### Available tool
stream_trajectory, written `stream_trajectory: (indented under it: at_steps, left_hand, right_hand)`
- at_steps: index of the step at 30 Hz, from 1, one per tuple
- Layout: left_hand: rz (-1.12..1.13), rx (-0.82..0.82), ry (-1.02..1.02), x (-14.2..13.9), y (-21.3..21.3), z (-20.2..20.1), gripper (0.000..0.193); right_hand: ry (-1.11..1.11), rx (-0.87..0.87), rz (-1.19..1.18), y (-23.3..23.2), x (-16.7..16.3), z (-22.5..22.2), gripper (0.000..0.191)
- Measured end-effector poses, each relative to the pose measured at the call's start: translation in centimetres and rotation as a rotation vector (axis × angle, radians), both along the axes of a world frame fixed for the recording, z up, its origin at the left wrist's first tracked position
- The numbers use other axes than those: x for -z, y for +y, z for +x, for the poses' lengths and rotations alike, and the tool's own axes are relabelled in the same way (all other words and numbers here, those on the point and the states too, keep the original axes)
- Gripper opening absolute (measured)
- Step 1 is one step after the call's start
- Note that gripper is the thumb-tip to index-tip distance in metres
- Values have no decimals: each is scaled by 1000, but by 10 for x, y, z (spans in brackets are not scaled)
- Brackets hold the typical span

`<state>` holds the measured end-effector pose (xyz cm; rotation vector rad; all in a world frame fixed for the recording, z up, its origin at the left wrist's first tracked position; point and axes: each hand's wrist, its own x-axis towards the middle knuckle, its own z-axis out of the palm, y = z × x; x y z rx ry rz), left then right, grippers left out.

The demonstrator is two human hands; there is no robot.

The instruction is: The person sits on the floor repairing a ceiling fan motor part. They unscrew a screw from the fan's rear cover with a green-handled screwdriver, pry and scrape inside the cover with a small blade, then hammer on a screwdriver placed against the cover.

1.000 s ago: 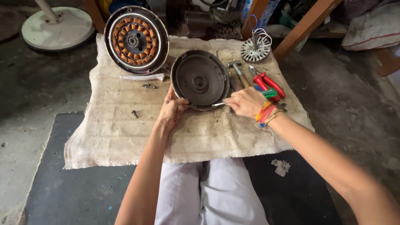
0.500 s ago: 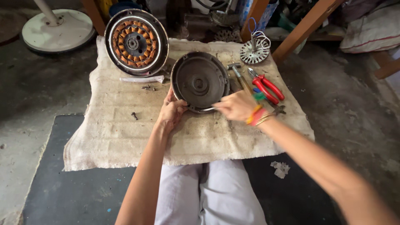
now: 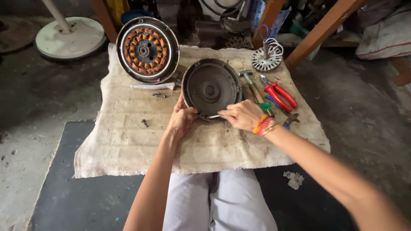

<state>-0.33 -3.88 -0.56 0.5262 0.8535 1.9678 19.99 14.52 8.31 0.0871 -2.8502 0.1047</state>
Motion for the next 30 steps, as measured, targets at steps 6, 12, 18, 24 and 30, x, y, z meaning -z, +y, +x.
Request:
stream_trajectory:
  at_steps: [6, 12, 18, 24, 30]
  left_hand:
    - [2, 1, -44, -1, 0, 1, 99]
    - [-1, -15, -35, 2, 0, -1, 100]
    - [17, -15, -65, 4, 2, -1, 99]
    - [-35, -12, -3, 6, -3, -4, 98]
    - [69, -24, -42, 7, 2, 0, 95]
  right_hand:
    - [-34, 4, 73, -4, -1, -1, 20]
    - [-6, -35, 51, 1, 7, 2, 22]
    - [-76, -22, 152, 4, 11, -2, 21]
    - [11, -133, 200, 3, 5, 2, 24]
    - [-41, -57, 208, -5, 5, -2, 22]
